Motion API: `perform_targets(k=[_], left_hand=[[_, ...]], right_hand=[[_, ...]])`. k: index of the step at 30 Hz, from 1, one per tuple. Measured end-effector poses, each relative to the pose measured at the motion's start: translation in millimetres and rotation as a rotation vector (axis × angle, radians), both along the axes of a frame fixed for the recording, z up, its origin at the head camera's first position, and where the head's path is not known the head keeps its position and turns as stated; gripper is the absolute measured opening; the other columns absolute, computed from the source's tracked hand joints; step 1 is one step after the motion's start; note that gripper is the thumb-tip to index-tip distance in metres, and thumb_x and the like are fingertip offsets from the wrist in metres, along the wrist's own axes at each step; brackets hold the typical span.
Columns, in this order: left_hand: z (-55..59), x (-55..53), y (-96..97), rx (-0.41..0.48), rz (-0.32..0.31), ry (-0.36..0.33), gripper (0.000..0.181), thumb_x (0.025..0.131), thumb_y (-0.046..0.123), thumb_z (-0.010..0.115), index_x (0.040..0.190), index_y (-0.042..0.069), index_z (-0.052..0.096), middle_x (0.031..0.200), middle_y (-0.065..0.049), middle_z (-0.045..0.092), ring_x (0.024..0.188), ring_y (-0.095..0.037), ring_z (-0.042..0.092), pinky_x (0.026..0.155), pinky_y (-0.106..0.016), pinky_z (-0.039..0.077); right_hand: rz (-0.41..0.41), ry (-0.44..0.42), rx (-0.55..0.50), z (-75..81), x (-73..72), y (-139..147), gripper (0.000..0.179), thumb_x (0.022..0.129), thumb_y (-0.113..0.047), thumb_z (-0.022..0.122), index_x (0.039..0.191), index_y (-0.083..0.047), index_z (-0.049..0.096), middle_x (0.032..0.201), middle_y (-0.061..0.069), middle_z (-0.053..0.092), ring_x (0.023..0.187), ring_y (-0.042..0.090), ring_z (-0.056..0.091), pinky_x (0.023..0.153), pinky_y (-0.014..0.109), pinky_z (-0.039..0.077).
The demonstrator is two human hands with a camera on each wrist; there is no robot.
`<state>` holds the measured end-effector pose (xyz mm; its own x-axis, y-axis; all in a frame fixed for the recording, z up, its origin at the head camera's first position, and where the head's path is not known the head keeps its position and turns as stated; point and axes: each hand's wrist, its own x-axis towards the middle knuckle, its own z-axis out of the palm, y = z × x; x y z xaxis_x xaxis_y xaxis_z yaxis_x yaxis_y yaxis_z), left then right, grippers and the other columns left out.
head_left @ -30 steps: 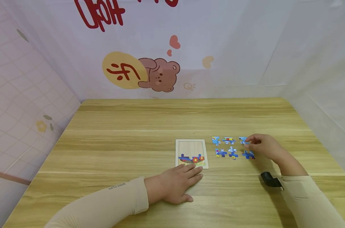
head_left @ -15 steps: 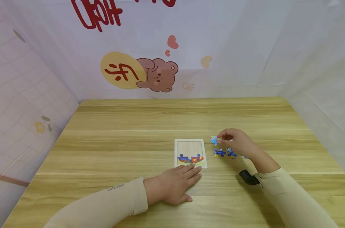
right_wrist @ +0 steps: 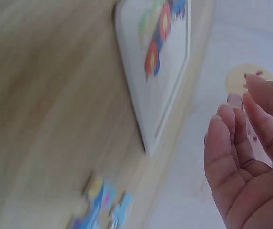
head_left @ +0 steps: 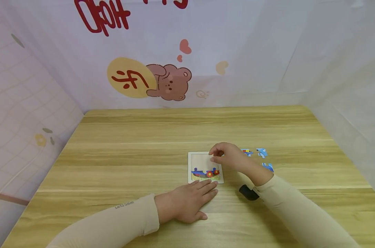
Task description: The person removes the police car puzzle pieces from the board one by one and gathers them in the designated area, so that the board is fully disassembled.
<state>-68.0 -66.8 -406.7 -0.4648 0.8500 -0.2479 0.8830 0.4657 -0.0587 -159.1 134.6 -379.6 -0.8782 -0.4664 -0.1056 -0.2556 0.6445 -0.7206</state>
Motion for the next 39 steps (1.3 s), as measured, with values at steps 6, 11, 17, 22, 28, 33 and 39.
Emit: perform_targets(k=[6,11,17,22,28,33,39], left_hand=[[1.5,2.5,-0.1,-0.013,-0.006,0.025,0.07,0.096,0.056,0.044,0.151,0.013,0.033,0.159,-0.005,0.022,0.146,-0.019,0.02,0.114,-0.026,0.024],[-0.2,2.6,-0.3,-0.019,-0.017,0.038,0.071,0.096,0.056,0.044,0.151,0.012,0.033,0.159,-0.006,0.022,0.146,-0.02,0.02,0.115,-0.026,0.023],[-0.7,2.9,-1.6,-0.014,-0.03,0.033,0.072,0.096,0.056,0.044,0.151,0.011,0.032,0.159,-0.006,0.022,0.146,-0.02,0.019,0.115,-0.027,0.022],[0.3,2.7,-2.5,-0.007,-0.043,0.03,0.072,0.097,0.053,0.043,0.152,0.01,0.03,0.161,-0.006,0.018,0.147,-0.019,0.016,0.115,-0.029,0.024],[-0.2,2.7,-2.6,-0.008,-0.045,0.033,0.072,0.097,0.054,0.042,0.152,0.01,0.029,0.161,-0.006,0.017,0.147,-0.019,0.015,0.115,-0.03,0.025],[-0.6,1.5,-2.4,-0.003,-0.051,0.035,0.071,0.098,0.053,0.042,0.152,0.009,0.03,0.16,-0.007,0.018,0.147,-0.019,0.017,0.115,-0.029,0.023],[-1.0,0.8,-2.2,0.001,-0.057,0.03,0.071,0.098,0.053,0.042,0.152,0.008,0.03,0.16,-0.008,0.019,0.147,-0.02,0.018,0.116,-0.028,0.021]], right_hand=[[0.022,-0.052,0.022,-3.5,3.8,-20.7,0.011,0.089,-0.008,0.067,0.099,-0.003,0.068,0.086,0.001,0.061,0.079,0.015,0.054,0.071,0.029,0.047],[0.027,-0.08,0.043,-8.5,5.2,-31.4,0.01,0.089,-0.008,0.067,0.098,-0.005,0.068,0.086,0.001,0.062,0.079,0.014,0.054,0.072,0.029,0.048],[0.042,-0.12,0.069,-16.9,4.3,-38.6,0.01,0.09,-0.01,0.066,0.099,-0.008,0.069,0.085,-0.002,0.063,0.074,0.012,0.053,0.069,0.027,0.047],[0.064,-0.134,0.093,-19.2,6.4,-42.9,0.011,0.09,-0.01,0.065,0.099,-0.007,0.07,0.083,-0.003,0.065,0.072,0.011,0.053,0.068,0.026,0.046],[0.092,-0.082,0.147,-19.3,8.5,-47.4,0.012,0.09,-0.012,0.066,0.098,-0.007,0.072,0.085,-0.003,0.068,0.075,0.01,0.055,0.074,0.027,0.048],[0.111,-0.069,0.163,-19.2,7.7,-48.9,0.009,0.09,-0.01,0.064,0.093,-0.007,0.072,0.083,-0.003,0.068,0.074,0.009,0.055,0.072,0.026,0.047],[0.107,-0.082,0.162,-20.8,7.3,-49.4,0.006,0.09,-0.009,0.064,0.091,-0.008,0.07,0.08,-0.004,0.067,0.071,0.009,0.053,0.069,0.025,0.046]])
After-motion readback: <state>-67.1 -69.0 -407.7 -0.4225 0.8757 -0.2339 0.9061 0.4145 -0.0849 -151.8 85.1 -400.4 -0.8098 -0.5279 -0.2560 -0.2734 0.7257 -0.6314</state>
